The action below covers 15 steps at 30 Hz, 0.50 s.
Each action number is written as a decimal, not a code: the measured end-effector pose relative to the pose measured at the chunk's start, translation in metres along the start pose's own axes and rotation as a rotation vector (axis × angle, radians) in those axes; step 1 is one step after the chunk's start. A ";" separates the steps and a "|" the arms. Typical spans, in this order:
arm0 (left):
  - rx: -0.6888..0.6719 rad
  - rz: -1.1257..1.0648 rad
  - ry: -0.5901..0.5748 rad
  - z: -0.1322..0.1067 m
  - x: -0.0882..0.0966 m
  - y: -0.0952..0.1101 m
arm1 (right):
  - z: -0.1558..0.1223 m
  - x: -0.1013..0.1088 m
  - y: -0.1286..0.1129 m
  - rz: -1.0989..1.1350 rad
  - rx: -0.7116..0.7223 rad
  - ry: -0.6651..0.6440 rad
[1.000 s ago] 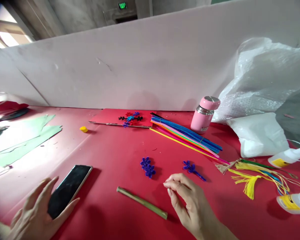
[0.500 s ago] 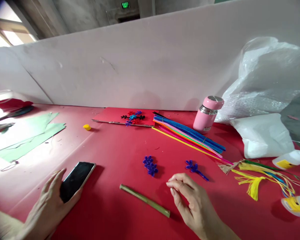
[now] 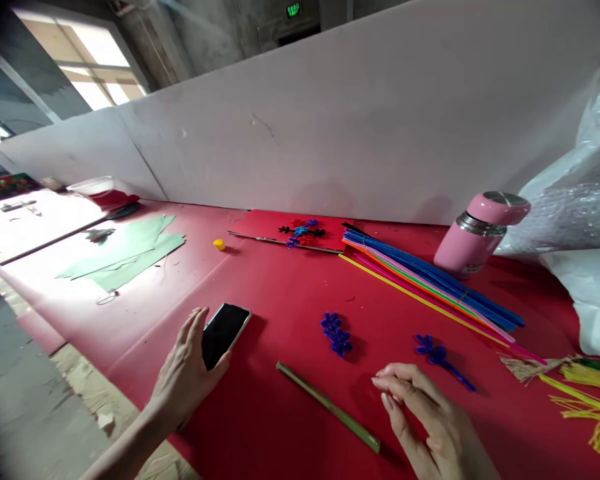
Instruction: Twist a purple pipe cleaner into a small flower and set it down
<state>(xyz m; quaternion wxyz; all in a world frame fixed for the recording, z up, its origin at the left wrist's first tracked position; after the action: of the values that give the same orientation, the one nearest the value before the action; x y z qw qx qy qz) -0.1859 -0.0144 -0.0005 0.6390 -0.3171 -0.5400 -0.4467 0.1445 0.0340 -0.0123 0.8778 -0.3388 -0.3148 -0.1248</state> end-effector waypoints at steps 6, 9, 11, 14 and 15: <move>0.054 0.069 -0.036 -0.002 -0.005 -0.001 | 0.002 0.000 -0.001 0.010 0.001 -0.019; 0.033 0.124 -0.016 -0.007 -0.007 -0.005 | 0.001 0.000 -0.003 -0.006 0.012 -0.037; 0.014 0.152 0.005 -0.011 -0.007 -0.007 | 0.001 0.000 -0.004 -0.017 0.022 -0.042; -0.028 0.162 0.058 -0.016 -0.004 -0.012 | 0.001 0.000 -0.005 -0.027 0.029 -0.041; -0.051 0.157 0.086 -0.018 -0.002 -0.014 | 0.001 0.000 -0.005 -0.031 0.030 -0.041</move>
<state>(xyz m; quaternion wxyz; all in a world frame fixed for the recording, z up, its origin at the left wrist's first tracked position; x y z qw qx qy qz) -0.1913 -0.0355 -0.0075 0.6863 -0.3554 -0.4740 -0.4219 0.1419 0.0310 -0.0096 0.8740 -0.3233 -0.3399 -0.1265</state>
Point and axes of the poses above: each hand's wrist, its own z-axis towards the middle knuckle, its own x-axis out of the back of the hand, y = z × x, the point moved 4 cm from there along z, towards the middle knuckle, and after that the axes turned 6 degrees about z, right-handed, at the moved point
